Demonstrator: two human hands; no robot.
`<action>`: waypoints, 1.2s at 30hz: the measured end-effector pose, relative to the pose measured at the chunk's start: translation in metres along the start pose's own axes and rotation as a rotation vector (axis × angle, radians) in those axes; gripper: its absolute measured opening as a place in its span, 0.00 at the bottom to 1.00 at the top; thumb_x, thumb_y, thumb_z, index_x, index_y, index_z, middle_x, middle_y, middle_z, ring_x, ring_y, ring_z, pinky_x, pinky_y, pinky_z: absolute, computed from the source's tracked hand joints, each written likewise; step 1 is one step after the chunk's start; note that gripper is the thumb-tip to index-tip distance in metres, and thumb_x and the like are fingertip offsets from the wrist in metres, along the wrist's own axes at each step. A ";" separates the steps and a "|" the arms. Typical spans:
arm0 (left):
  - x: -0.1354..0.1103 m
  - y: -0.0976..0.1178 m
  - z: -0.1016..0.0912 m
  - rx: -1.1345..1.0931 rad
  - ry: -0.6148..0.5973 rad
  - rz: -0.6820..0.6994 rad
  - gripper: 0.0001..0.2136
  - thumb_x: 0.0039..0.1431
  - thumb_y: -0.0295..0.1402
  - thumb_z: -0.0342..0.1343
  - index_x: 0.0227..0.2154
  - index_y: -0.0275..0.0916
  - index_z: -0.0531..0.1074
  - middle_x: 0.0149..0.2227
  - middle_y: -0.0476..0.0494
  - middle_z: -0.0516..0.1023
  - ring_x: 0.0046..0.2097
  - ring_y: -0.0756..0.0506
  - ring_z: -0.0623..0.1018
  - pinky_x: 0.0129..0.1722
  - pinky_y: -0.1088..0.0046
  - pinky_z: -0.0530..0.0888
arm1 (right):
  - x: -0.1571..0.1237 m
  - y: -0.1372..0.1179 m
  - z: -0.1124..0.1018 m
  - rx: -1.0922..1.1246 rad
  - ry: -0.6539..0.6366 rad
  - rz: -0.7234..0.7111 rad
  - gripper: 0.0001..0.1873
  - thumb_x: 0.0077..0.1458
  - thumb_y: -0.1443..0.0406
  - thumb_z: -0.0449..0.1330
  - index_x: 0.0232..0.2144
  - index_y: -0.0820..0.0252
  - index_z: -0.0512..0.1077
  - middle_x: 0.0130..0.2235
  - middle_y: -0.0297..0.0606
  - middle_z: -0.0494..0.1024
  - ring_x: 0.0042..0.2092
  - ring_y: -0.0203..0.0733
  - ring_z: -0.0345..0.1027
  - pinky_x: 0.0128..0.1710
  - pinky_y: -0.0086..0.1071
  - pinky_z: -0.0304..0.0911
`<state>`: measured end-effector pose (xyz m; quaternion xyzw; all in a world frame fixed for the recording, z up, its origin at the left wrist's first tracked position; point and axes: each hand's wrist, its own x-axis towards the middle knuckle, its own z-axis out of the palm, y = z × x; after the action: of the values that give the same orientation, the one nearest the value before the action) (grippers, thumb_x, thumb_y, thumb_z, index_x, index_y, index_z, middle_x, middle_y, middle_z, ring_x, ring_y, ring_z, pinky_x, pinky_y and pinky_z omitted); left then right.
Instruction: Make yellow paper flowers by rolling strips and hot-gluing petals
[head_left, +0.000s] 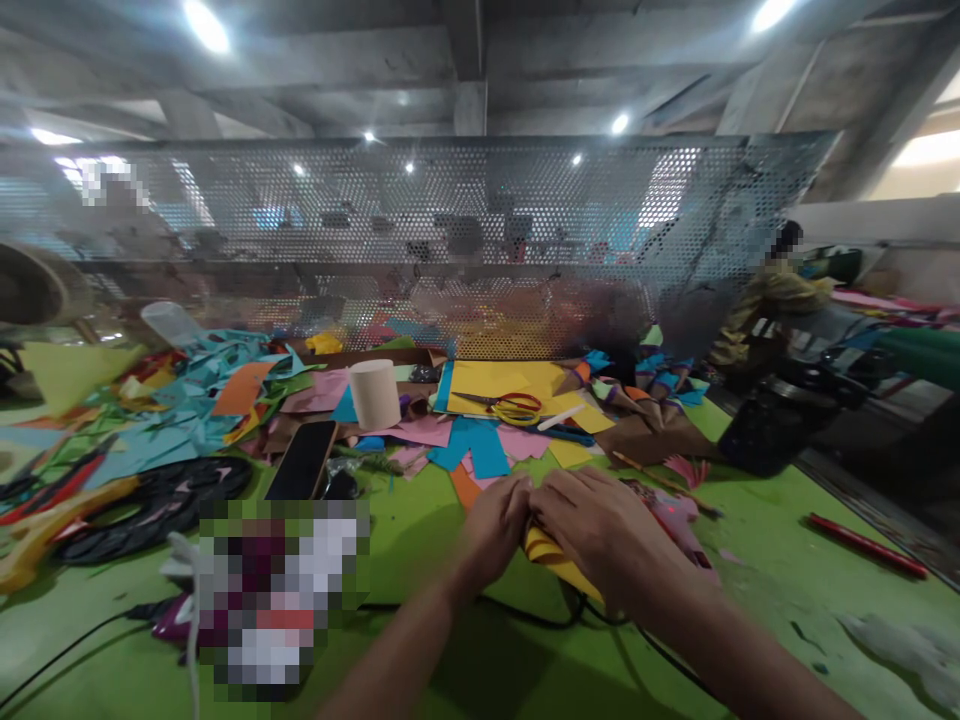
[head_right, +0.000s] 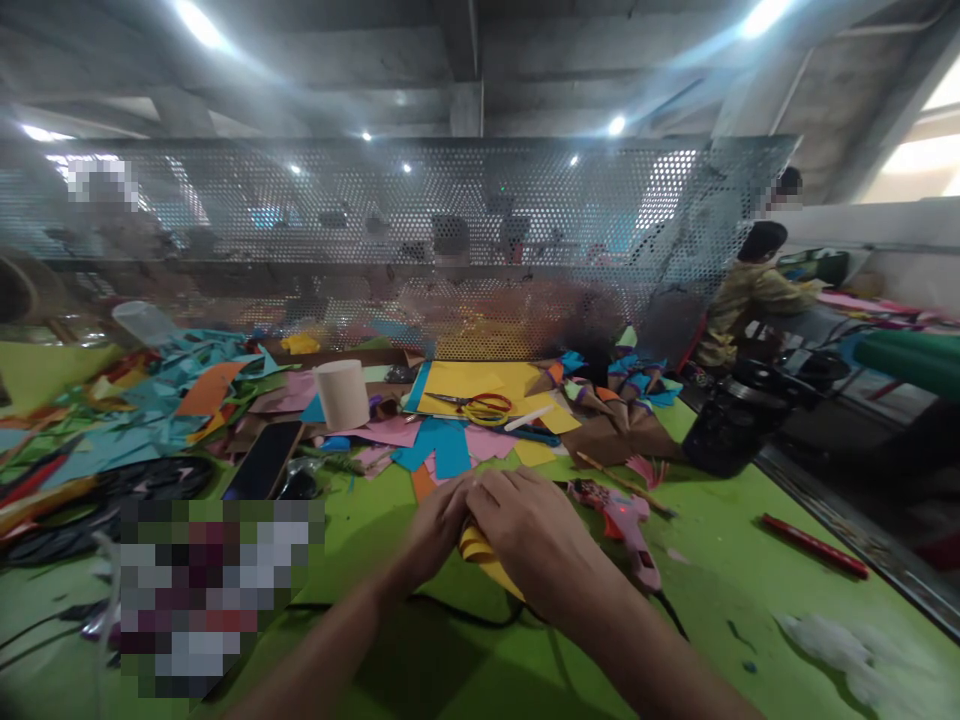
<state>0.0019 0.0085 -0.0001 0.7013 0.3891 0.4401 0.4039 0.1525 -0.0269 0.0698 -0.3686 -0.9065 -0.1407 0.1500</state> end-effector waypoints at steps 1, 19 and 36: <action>0.000 0.000 0.000 -0.005 0.004 0.002 0.18 0.68 0.41 0.41 0.31 0.38 0.70 0.33 0.43 0.75 0.38 0.44 0.73 0.43 0.67 0.71 | 0.000 0.001 -0.001 0.008 0.000 -0.004 0.09 0.50 0.77 0.61 0.28 0.59 0.68 0.29 0.34 0.70 0.29 0.41 0.59 0.32 0.35 0.48; 0.002 -0.003 0.000 -0.119 0.074 -0.055 0.15 0.68 0.41 0.41 0.28 0.41 0.60 0.29 0.50 0.62 0.33 0.48 0.64 0.35 0.71 0.66 | 0.002 0.019 -0.014 0.334 0.077 0.096 0.11 0.59 0.70 0.58 0.42 0.54 0.76 0.39 0.35 0.82 0.40 0.39 0.74 0.41 0.32 0.65; 0.000 0.004 0.001 -0.185 0.214 -0.012 0.17 0.68 0.47 0.40 0.29 0.41 0.59 0.29 0.51 0.58 0.33 0.48 0.61 0.35 0.72 0.62 | -0.018 0.008 -0.016 0.564 0.198 0.246 0.07 0.61 0.66 0.58 0.38 0.54 0.77 0.37 0.37 0.79 0.39 0.39 0.74 0.39 0.30 0.68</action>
<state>0.0033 0.0070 0.0037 0.6076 0.3920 0.5441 0.4256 0.1734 -0.0387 0.0790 -0.4037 -0.8395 0.1001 0.3495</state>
